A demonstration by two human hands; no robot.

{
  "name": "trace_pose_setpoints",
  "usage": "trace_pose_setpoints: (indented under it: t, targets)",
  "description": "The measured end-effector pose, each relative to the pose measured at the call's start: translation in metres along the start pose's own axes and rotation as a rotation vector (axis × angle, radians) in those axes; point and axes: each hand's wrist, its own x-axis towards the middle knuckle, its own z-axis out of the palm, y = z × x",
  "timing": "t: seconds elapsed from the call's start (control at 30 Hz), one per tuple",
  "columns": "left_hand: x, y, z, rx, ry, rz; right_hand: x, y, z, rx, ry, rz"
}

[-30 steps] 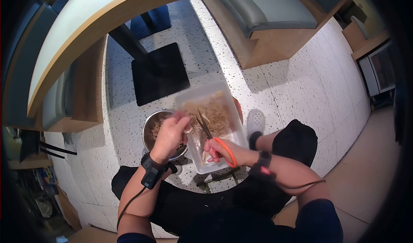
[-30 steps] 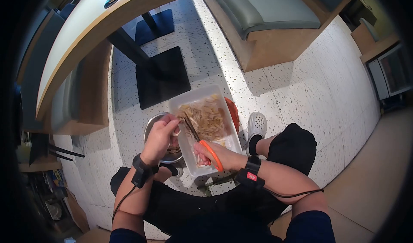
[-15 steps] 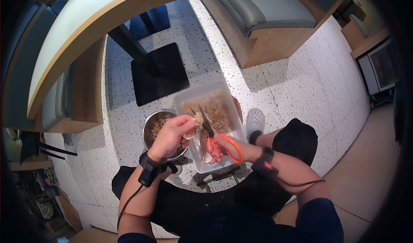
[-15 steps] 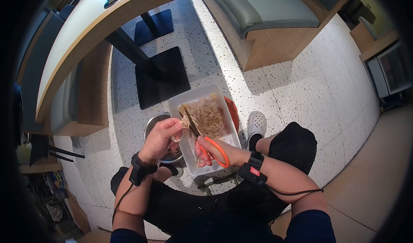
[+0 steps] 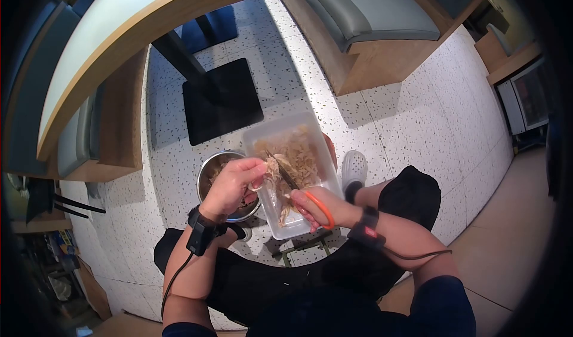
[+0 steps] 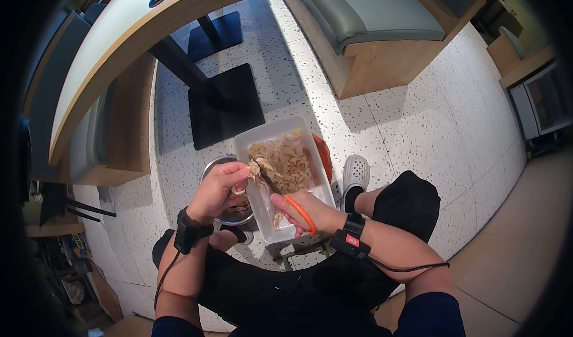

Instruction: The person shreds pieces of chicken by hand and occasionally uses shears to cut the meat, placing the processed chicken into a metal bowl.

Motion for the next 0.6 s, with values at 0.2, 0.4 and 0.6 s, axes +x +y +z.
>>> trace_pose_setpoints:
  t: [0.2, 0.4, 0.6]
  targets:
    - [-0.003, 0.001, 0.003, 0.064, -0.012, -0.103, 0.012, 0.023, 0.001, 0.232, -0.072, -0.079]
    - [0.001, 0.002, 0.004, 0.122, 0.038, -0.185, 0.005, 0.005, 0.005, 0.048, 0.042, 0.055]
    - [0.005, -0.001, 0.006, 0.324, 0.006, -0.189, 0.015, 0.022, -0.001, 0.171, 0.139, 0.150]
